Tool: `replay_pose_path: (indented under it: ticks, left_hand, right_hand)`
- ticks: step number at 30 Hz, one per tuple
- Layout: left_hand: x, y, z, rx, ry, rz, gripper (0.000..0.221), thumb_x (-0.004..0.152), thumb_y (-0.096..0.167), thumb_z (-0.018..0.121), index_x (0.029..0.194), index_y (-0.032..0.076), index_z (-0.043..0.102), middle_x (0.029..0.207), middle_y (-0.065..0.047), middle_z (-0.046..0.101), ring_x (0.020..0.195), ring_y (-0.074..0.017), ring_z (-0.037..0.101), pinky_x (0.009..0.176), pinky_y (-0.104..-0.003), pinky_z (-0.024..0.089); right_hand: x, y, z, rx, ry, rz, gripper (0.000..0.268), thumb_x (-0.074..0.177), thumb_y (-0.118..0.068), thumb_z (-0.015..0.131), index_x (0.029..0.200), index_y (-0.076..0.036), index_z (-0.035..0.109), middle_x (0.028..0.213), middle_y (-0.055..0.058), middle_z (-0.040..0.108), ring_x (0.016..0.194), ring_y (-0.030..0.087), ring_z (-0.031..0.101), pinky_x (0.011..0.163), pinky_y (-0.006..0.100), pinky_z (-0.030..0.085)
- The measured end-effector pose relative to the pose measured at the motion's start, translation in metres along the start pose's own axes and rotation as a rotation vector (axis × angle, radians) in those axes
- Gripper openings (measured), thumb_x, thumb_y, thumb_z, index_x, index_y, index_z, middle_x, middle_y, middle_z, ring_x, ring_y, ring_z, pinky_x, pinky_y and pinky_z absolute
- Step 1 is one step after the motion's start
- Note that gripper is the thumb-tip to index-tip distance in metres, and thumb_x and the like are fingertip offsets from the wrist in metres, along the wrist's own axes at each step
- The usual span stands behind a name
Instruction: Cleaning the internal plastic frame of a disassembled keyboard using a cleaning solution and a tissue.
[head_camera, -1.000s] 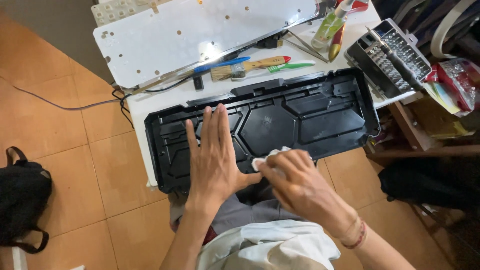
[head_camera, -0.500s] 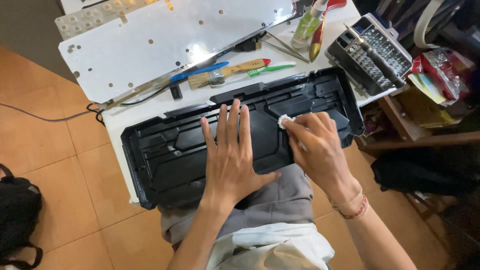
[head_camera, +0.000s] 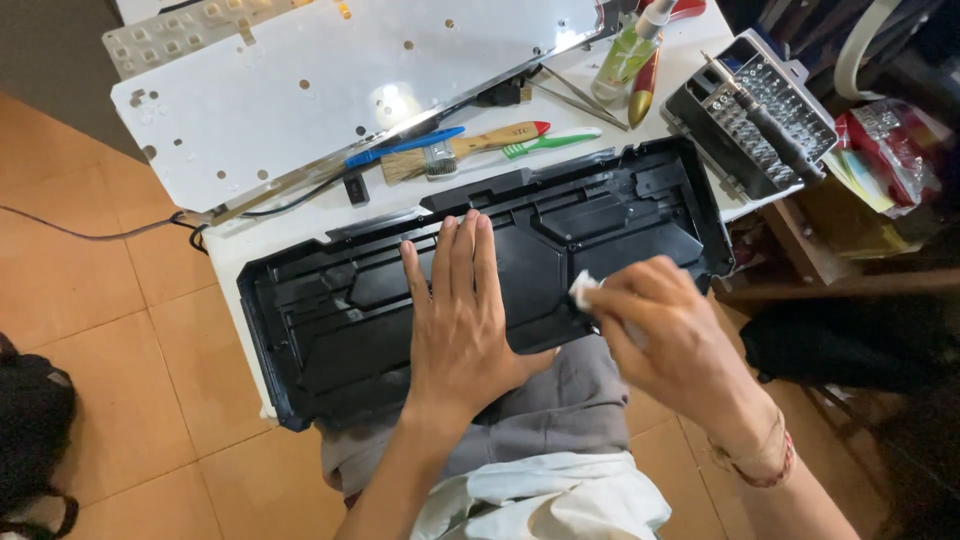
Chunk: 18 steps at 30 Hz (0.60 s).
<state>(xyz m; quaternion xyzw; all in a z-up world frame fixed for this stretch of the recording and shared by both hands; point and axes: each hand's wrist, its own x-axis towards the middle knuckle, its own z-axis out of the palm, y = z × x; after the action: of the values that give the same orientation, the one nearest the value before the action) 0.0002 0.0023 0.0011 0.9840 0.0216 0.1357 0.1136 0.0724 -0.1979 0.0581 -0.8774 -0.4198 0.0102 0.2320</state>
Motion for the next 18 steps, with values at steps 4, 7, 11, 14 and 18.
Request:
replay_pose_path:
  ticks: [4, 7, 11, 14, 18]
  left_hand:
    - [-0.001, -0.001, 0.001, 0.021, 0.000, 0.012, 0.154, 0.055, 0.092, 0.085, 0.158, -0.004, 0.022, 0.164, -0.019, 0.034, 0.154, -0.0369, 0.031, 0.124, -0.067, 0.018]
    - [-0.001, -0.001, 0.003, -0.019, -0.006, 0.003, 0.153, 0.059, 0.089, 0.086, 0.159, -0.004, 0.017, 0.166, -0.019, 0.030, 0.157, -0.0364, 0.027, 0.126, -0.066, 0.014]
    - [0.002, -0.001, 0.001, -0.006, -0.016, -0.017, 0.155, 0.054, 0.090, 0.086, 0.159, -0.003, 0.020, 0.165, -0.018, 0.031, 0.156, -0.0343, 0.026, 0.125, -0.066, 0.014]
    - [0.000, 0.001, 0.001, -0.028, 0.008, -0.002, 0.153, 0.051, 0.087, 0.088, 0.157, -0.004, 0.024, 0.163, -0.018, 0.035, 0.154, -0.0345, 0.030, 0.124, -0.067, 0.017]
    - [-0.002, 0.001, 0.001, -0.027, 0.004, 0.016, 0.158, 0.048, 0.086, 0.091, 0.158, -0.004, 0.023, 0.163, -0.017, 0.034, 0.155, -0.0347, 0.029, 0.125, -0.067, 0.017]
  right_hand:
    - [0.036, 0.007, 0.014, -0.044, 0.266, -0.047, 0.016, 0.094, 0.011, 0.072, 0.108, 0.006, 0.075, 0.093, 0.015, 0.062, 0.081, 0.028, 0.052, 0.077, 0.038, 0.047]
    - [0.056, 0.014, 0.037, -0.082, 0.194, -0.120, 0.029, 0.094, 0.004, 0.069, 0.121, -0.008, 0.073, 0.099, 0.010, 0.060, 0.092, 0.031, 0.052, 0.081, 0.044, 0.040]
    - [0.060, 0.009, 0.037, -0.274, 0.004, -0.137, 0.033, 0.094, -0.007, 0.059, 0.127, -0.005, 0.064, 0.100, 0.012, 0.059, 0.095, 0.033, 0.052, 0.088, 0.046, 0.041]
    - [0.055, 0.011, 0.022, -0.224, -0.077, -0.088, 0.033, 0.090, -0.007, 0.059, 0.122, -0.006, 0.070, 0.095, 0.009, 0.061, 0.093, 0.030, 0.054, 0.089, 0.045, 0.042]
    - [0.064, 0.013, 0.019, -0.105, 0.010, -0.087, 0.033, 0.089, 0.003, 0.058, 0.121, 0.000, 0.068, 0.095, 0.012, 0.056, 0.091, 0.032, 0.051, 0.087, 0.043, 0.044]
